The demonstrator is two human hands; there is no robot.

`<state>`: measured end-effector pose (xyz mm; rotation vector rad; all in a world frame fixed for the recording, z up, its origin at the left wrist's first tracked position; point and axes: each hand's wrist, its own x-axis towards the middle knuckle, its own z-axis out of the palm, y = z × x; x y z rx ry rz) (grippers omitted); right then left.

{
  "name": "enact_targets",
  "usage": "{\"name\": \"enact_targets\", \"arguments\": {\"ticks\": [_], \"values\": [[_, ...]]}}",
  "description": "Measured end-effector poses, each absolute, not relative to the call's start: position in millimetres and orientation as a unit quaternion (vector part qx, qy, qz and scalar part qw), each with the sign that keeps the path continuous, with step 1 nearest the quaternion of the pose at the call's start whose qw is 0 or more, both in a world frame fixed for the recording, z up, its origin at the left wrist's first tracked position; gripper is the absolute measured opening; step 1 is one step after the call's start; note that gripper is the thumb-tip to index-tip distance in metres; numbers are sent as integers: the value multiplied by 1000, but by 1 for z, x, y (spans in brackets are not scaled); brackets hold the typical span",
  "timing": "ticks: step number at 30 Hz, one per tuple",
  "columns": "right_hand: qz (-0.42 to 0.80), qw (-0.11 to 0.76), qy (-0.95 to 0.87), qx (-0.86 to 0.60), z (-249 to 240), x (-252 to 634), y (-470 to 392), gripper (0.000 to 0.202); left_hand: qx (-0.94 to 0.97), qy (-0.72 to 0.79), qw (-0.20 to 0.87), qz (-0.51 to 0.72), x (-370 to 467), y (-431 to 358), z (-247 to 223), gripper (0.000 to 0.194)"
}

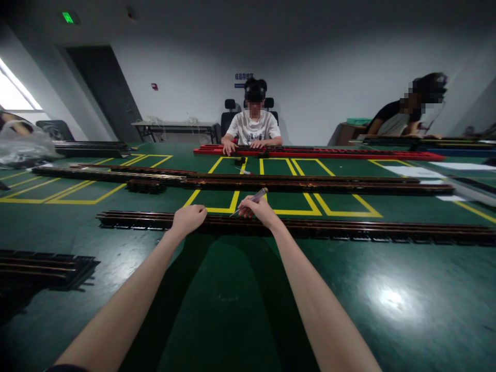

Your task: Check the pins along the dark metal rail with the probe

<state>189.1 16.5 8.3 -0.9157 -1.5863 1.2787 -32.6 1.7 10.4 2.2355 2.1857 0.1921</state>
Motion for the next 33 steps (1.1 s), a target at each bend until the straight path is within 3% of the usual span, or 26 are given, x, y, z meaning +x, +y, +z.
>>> {"name": "enact_targets", "arguments": {"ticks": [18,33], "values": [[518,436,-634,-372,9,189,17,15,732,668,-17,133,-7,-1,1,39],[509,438,-636,-382,10,204,22,15,746,655,8,116,-7,-1,2,41]]}}
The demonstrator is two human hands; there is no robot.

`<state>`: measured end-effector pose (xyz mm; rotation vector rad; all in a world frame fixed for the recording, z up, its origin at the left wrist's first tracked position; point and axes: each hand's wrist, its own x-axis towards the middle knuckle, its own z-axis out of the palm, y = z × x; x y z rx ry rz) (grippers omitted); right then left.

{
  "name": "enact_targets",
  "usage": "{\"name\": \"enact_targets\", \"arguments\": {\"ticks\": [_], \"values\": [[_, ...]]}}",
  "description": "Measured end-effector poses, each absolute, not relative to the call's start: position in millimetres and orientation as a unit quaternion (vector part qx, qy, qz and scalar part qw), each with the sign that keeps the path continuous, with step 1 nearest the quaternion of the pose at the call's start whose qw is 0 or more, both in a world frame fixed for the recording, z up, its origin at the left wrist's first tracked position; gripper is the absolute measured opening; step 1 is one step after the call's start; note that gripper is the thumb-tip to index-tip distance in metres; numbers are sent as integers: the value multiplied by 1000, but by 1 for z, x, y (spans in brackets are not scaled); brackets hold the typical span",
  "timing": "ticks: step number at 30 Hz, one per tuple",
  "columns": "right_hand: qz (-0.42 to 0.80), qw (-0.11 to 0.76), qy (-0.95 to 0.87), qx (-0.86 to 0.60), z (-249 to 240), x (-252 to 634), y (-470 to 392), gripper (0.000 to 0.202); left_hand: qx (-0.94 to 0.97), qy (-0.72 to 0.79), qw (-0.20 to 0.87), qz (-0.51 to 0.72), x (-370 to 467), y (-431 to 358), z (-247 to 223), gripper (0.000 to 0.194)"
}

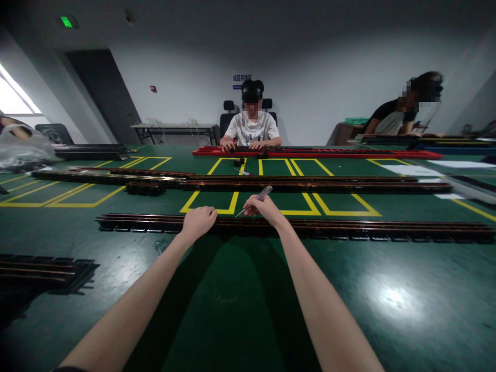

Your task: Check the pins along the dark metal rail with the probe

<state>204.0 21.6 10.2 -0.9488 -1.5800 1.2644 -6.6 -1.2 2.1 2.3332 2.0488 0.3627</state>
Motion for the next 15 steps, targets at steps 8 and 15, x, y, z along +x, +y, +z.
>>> {"name": "enact_targets", "arguments": {"ticks": [8,15], "values": [[490,453,-618,-416,12,210,22,16,743,655,29,133,-8,0,0,40],[479,501,-584,-423,5,212,24,18,743,656,35,130,-8,0,1,41]]}}
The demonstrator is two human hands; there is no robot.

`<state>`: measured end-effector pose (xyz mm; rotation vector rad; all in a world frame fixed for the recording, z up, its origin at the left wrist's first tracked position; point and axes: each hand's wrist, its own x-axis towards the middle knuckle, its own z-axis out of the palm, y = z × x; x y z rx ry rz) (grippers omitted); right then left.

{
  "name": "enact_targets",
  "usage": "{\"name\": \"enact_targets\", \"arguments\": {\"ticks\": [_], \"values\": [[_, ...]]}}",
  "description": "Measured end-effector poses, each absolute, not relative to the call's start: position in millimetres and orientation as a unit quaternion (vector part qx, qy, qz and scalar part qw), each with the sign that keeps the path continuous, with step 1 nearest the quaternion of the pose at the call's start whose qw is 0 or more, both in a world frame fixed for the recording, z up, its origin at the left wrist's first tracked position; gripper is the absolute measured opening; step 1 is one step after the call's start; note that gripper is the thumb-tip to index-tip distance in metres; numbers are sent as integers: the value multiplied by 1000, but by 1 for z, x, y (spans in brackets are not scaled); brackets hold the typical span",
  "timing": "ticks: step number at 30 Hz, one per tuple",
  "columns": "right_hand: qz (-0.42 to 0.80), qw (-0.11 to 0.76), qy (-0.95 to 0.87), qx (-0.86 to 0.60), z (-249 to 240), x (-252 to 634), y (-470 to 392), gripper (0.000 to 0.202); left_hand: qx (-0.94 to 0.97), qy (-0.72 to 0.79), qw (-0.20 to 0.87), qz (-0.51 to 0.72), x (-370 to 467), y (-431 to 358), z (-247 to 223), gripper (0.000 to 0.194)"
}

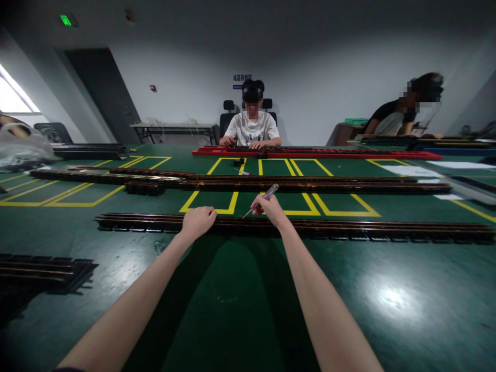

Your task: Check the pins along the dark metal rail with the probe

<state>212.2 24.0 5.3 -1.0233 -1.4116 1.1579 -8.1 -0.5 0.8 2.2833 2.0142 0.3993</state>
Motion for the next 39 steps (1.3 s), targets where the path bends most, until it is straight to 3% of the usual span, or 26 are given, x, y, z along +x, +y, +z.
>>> {"name": "enact_targets", "arguments": {"ticks": [20,39], "values": [[476,556,-534,-423,-3,215,31,17,744,652,29,142,-9,2,-5,40],[491,484,-595,-413,6,203,22,17,703,706,26,77,-22,1,9,39]]}}
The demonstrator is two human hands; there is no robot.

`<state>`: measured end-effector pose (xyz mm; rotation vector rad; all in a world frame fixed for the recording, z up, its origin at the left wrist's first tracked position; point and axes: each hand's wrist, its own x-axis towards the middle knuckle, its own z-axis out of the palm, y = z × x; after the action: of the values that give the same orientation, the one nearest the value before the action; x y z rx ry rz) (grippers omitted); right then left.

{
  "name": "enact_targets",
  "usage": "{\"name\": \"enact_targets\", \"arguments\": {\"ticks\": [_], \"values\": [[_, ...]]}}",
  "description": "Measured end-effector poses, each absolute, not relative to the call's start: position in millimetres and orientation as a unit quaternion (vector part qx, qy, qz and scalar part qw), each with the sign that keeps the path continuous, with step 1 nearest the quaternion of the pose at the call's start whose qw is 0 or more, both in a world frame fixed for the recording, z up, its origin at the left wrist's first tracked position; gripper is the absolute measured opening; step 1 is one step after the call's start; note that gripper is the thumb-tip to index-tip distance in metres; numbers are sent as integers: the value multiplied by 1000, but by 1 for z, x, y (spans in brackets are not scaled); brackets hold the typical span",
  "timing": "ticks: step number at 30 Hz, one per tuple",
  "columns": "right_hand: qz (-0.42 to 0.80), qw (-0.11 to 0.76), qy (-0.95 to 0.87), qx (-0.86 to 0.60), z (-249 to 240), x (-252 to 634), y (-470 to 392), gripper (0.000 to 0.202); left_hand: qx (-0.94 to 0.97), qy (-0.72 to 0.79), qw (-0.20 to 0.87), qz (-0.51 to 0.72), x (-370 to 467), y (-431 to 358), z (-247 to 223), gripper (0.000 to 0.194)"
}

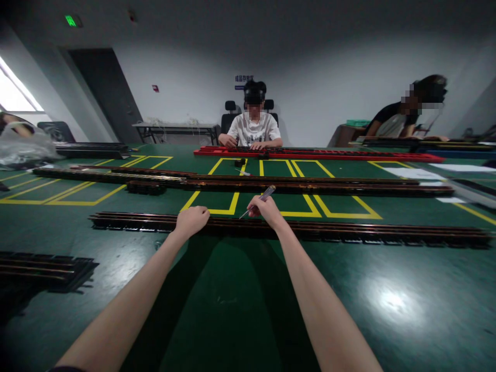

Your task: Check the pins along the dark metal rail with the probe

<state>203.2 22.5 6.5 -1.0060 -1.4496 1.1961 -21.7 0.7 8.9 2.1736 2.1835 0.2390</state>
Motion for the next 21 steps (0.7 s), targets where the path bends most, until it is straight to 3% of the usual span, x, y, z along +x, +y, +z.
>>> {"name": "enact_targets", "arguments": {"ticks": [8,21], "values": [[511,426,-638,-387,12,192,14,14,678,733,31,52,-42,4,12,39],[514,429,-635,-384,9,191,15,15,714,694,24,96,-32,3,13,39]]}}
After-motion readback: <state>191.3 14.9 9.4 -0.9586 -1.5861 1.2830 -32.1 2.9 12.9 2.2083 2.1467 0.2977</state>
